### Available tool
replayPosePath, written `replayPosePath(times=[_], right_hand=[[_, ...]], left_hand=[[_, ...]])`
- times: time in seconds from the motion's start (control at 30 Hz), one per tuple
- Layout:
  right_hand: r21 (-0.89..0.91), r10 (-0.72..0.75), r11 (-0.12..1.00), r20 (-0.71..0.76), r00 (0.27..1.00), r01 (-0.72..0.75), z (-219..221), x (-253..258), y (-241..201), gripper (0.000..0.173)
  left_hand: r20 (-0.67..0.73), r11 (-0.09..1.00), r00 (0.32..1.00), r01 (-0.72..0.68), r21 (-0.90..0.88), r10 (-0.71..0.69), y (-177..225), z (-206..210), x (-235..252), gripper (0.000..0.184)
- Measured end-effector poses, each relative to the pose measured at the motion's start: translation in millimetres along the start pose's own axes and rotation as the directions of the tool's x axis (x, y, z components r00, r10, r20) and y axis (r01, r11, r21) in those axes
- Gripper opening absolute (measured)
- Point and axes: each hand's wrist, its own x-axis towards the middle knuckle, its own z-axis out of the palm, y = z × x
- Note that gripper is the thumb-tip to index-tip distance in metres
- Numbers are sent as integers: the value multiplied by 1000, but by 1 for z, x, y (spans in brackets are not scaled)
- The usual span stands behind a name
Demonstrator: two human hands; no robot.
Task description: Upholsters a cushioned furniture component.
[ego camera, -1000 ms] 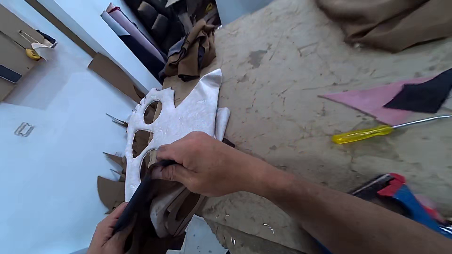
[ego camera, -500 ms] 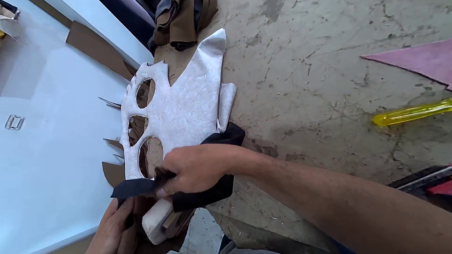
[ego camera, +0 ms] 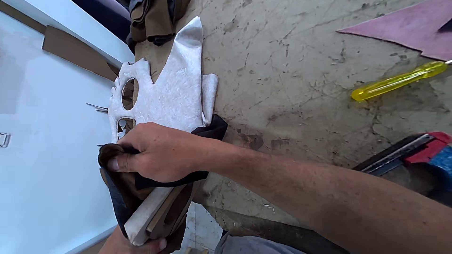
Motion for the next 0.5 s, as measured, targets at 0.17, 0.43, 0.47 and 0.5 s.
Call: replayPosePath(times=[0.17, 0.43, 0.47, 0.5], right_hand=[[26, 12, 1000, -32, 999, -12, -2, -7, 4, 28], [33, -36, 999, -29, 999, 37, -5, -13, 5, 22], [16, -46, 999, -22, 999, 47, -6, -15, 3, 21], [-1, -67, 998, -18, 998, 67, -8, -17, 1, 20]], left_hand=[[-111, 999, 994, -25, -39, 21, -10, 11, -4, 61], [-149, 993, 986, -92, -69, 81, -13, 18, -4, 54], [-153, 996, 986, -69, -48, 61, -10, 19, -4, 55], [-165, 999, 986, -36, -22, 32, -6, 20, -5, 57]])
